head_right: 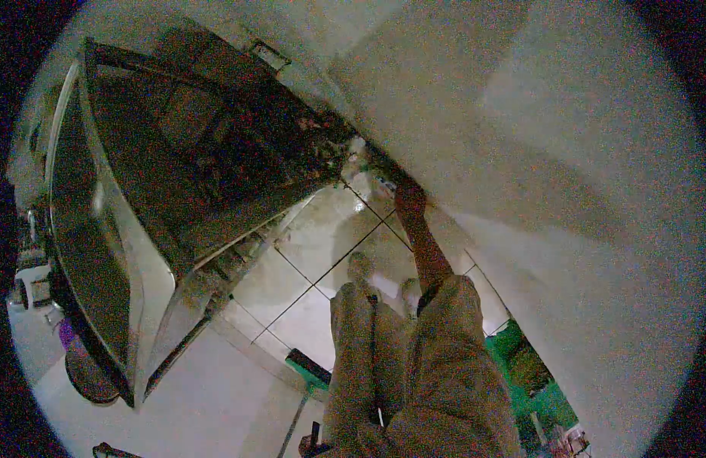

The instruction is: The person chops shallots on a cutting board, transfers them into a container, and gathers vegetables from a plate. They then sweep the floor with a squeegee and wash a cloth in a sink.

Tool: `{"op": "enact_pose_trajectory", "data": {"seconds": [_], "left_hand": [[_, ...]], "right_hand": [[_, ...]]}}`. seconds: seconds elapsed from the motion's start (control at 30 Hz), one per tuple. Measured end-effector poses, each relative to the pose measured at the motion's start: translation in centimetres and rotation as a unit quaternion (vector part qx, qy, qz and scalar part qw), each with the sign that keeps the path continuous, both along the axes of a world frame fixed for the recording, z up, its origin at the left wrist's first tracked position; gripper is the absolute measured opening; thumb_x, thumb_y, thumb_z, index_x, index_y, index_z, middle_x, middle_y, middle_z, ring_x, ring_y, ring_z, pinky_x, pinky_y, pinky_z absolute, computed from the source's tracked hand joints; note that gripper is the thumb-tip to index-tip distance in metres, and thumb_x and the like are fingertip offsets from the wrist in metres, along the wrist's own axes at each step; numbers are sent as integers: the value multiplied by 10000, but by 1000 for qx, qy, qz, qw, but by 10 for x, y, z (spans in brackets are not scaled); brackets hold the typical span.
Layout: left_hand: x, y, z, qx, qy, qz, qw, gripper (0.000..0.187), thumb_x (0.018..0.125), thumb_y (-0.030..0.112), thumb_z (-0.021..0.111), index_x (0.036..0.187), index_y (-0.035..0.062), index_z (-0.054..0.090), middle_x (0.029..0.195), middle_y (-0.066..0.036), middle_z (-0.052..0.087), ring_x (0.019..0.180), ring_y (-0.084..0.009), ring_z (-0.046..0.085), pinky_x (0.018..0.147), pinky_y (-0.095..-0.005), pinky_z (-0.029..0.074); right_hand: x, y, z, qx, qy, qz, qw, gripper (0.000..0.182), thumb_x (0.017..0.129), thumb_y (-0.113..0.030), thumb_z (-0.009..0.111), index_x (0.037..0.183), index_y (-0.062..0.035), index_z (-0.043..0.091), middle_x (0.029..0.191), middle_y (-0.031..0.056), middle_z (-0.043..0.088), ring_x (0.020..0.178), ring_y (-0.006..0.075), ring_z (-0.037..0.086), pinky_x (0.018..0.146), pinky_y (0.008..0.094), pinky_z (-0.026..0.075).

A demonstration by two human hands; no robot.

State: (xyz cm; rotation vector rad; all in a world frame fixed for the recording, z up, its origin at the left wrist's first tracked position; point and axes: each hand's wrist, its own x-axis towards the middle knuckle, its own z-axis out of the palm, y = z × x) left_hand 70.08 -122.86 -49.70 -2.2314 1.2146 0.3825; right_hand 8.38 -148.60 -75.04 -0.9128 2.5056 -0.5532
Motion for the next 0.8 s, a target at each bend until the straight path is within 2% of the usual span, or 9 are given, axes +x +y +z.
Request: {"op": "enact_pose_trajectory", "data": {"seconds": [0.07,0.17,0.23,0.37,0.43,0.53,0.63,0.73,0.8], "left_hand": [[-5,0,4,0,5,6,1000,260,748,252,652,942,87,599,933,-132,595,879,-304,570,786,-430,439],[-8,1,4,4,5,4,1000,260,749,255,651,941,88,601,930,-132,598,876,-303,571,784,-429,440],[-13,2,1,5,4,3,1000,259,750,256,650,941,88,602,929,-132,599,875,-303,572,783,-429,441],[-20,2,6,8,6,-2,1000,259,751,260,649,940,88,605,925,-131,602,872,-302,575,781,-428,442],[-24,-1,9,5,8,-1,1000,259,751,262,648,939,89,607,924,-131,603,870,-302,576,780,-428,443],[-24,-1,12,1,10,-5,1000,258,752,264,647,938,89,609,921,-130,605,868,-301,577,779,-428,444],[-25,4,16,-2,14,-9,1000,258,753,267,646,937,90,611,919,-130,607,865,-300,579,777,-427,444],[-31,3,17,1,15,-9,1000,258,754,270,645,936,90,614,917,-129,609,863,-300,580,776,-427,445],[-35,4,18,-1,17,-9,1000,258,754,272,644,936,90,615,915,-129,611,862,-299,582,775,-426,446]], "right_hand": [[2,15,-40,-47,145,47,987,312,823,-215,551,1082,-44,569,1008,168,590,942,314,557,818,428,453],[20,62,19,-176,167,52,969,352,838,-210,536,1133,-18,516,1037,203,568,891,380,542,767,465,446],[29,95,46,-40,92,56,993,453,806,-227,597,1196,-28,484,1086,199,548,1009,333,511,882,451,395],[45,146,60,20,74,6,997,495,807,-217,593,1237,-33,430,1117,202,520,1010,345,492,867,456,387],[47,161,35,50,38,-8,998,498,811,-206,587,1247,-35,416,1115,202,513,1011,349,482,849,457,386],[45,172,3,-16,72,-6,997,485,816,-179,579,1251,-37,418,1076,196,519,1003,342,480,822,454,383],[43,165,24,80,6,-43,996,467,827,-178,565,1249,-39,422,1053,187,522,992,334,481,820,453,377],[53,162,18,13,97,-48,994,454,821,-212,567,1221,-33,449,913,152,527,861,317,497,723,434,374],[55,159,9,57,96,-41,993,506,828,-205,568,1276,-37,404,990,171,523,943,324,483,802,450,364]]}}
